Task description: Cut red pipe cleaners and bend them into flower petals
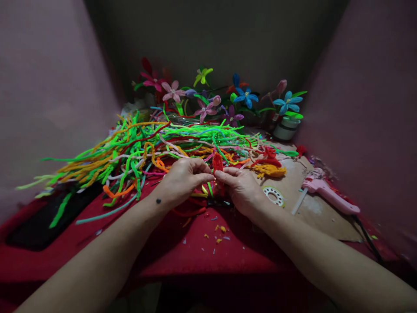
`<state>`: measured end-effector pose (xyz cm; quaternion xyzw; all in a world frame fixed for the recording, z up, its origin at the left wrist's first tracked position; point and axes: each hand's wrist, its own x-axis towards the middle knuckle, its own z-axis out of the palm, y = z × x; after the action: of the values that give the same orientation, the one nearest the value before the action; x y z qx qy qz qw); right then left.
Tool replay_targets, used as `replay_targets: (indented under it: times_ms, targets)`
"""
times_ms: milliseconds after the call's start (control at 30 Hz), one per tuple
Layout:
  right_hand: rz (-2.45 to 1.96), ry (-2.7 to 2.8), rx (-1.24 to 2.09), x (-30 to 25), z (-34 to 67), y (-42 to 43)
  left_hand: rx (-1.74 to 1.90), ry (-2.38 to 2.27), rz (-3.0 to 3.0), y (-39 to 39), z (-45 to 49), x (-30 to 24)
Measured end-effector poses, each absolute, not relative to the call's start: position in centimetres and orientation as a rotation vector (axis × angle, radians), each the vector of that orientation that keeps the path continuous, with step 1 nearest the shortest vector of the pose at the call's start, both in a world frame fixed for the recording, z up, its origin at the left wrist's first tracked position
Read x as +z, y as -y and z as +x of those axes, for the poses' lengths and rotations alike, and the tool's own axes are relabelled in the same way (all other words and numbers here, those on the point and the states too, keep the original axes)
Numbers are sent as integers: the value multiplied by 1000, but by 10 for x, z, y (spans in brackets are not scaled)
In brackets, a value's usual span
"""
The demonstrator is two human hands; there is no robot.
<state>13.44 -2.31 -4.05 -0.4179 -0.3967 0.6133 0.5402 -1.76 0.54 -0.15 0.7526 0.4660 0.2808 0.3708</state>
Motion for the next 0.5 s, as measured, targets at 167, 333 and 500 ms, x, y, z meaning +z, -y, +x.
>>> replay_targets:
  times_ms: [167, 333, 500]
  targets:
    - [-1169, 1116, 1214, -44, 134, 26, 606, -1293, 2645, 9, -7, -11]
    - [-1061, 959, 1372, -46, 140, 22, 599, -1235, 2925, 17, -3, -8]
    - [-907, 708, 1490, -44, 144, 12, 872, -1176, 1783, -4, -11, -6]
